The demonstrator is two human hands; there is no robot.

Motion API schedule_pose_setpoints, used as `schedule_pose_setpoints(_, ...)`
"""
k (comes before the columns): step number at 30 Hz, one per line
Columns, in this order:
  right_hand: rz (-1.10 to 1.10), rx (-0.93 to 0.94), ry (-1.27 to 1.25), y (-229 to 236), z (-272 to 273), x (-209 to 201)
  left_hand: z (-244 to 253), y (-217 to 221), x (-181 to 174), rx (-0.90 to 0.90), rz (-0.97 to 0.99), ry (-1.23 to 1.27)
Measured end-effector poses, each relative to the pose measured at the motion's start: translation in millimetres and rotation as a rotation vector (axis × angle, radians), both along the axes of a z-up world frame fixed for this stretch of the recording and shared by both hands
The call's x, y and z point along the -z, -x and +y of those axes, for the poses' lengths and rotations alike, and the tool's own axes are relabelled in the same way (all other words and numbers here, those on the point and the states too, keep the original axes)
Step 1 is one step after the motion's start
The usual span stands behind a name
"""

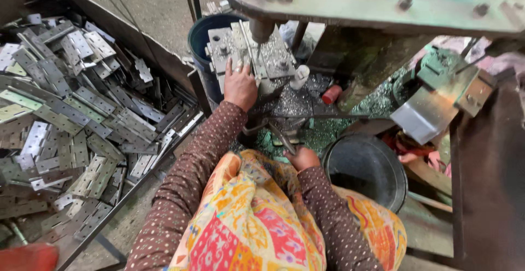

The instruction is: The person operates a drill press to drill holes in small metal brackets. They pick each bracket from a bin, position it under the drill, activate the machine, and then remove the finished piece to place it in a container.

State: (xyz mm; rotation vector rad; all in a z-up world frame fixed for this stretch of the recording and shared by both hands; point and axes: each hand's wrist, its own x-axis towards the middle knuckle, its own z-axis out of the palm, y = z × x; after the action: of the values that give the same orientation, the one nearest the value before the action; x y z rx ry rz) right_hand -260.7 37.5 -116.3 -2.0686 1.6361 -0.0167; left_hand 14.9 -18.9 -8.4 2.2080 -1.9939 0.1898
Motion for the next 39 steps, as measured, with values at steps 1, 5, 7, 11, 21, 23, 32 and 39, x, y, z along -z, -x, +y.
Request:
schedule_pose_setpoints(1, 0.009, -0.004, 0.011, 2, 0, 0, 1, 3, 0, 0.005, 0.0, 0.023)
schedule_pose_setpoints(5, 0.017, 0.025, -0.074, -5, -11, -39, -7, 1, -14, 0.002, -0.039, 0.029)
schedule_pose_setpoints(7, 0.091, 0.021, -0.189, -9, -19, -64, -9, -3, -17, -0.01, -0.056, -0.029)
schedule_pose_setpoints(11, 0.206, -0.038, -0.021, -11, -26, -67, -24, -13, -14, -0.034, 0.011, -0.06)
schedule_pose_setpoints(21, 0.007, -0.028, -0.01, 12, -10, 27, -24, -19, 1, -0.034, 0.009, -0.032)
schedule_pose_setpoints(23, 0.032, -0.007, -0.055, 5, -20, 2, -27, -18, -4, -0.023, -0.006, 0.006)
schedule_pose_setpoints(32, 0.12, -0.007, -0.117, -3, -32, -37, -54, -31, -5, -0.039, 0.07, -0.029)
schedule_pose_setpoints(39, 0.062, 0.01, -0.025, 8, -5, 21, -45, -37, -2, -0.033, 0.106, -0.053)
